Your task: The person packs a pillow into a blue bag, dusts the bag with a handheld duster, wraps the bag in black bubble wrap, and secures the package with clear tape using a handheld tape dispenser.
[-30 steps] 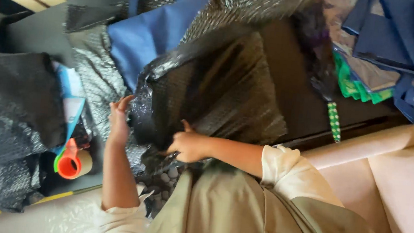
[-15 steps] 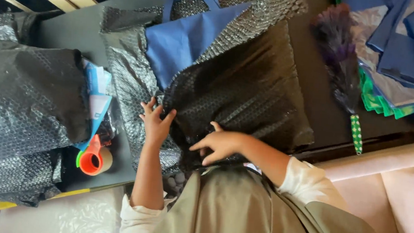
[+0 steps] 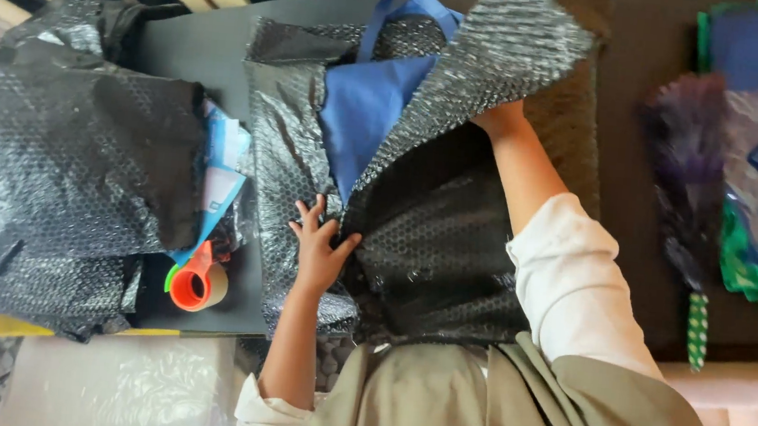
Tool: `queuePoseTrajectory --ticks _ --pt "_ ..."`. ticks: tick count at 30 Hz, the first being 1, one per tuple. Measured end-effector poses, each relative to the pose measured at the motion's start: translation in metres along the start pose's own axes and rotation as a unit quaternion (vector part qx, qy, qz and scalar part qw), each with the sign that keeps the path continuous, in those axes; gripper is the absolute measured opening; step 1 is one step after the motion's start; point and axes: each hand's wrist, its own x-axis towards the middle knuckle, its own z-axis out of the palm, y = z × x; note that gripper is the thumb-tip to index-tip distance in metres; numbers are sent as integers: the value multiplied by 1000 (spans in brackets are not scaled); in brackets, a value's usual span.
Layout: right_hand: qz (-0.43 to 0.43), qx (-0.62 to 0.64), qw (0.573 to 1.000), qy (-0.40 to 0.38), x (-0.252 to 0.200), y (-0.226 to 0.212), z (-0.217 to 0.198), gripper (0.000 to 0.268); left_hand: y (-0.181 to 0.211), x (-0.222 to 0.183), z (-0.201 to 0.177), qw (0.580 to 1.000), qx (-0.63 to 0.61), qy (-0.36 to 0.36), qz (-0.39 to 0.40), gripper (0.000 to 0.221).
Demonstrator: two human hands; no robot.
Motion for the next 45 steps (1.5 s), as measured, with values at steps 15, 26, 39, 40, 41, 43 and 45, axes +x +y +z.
queuePoseTrajectory --ticks 15,26,39,40,41,43,45 --pt "-74 -215 967 -116 88 -57 85 68 -13 -3 4 990 -125 -18 -61 38" --pt "-210 -167 963 -40 68 -89 149 59 25 32 -51 994 -16 -78 -78 53" --pt "-328 34 891 312 58 -99 136 22 -28 113 -35 948 260 -135 121 99" --pt "-319 44 882 344 53 -109 131 23 -30 110 -31 944 266 -140 138 98" --pt "-316 43 884 342 53 -107 138 23 -35 106 -27 944 265 -143 137 98" --pt "-300 -3 895 330 62 -108 148 23 -42 106 -21 968 166 -109 154 59" --pt "-279 -25 913 297 66 -90 175 24 -25 106 -28 979 114 -119 117 64"
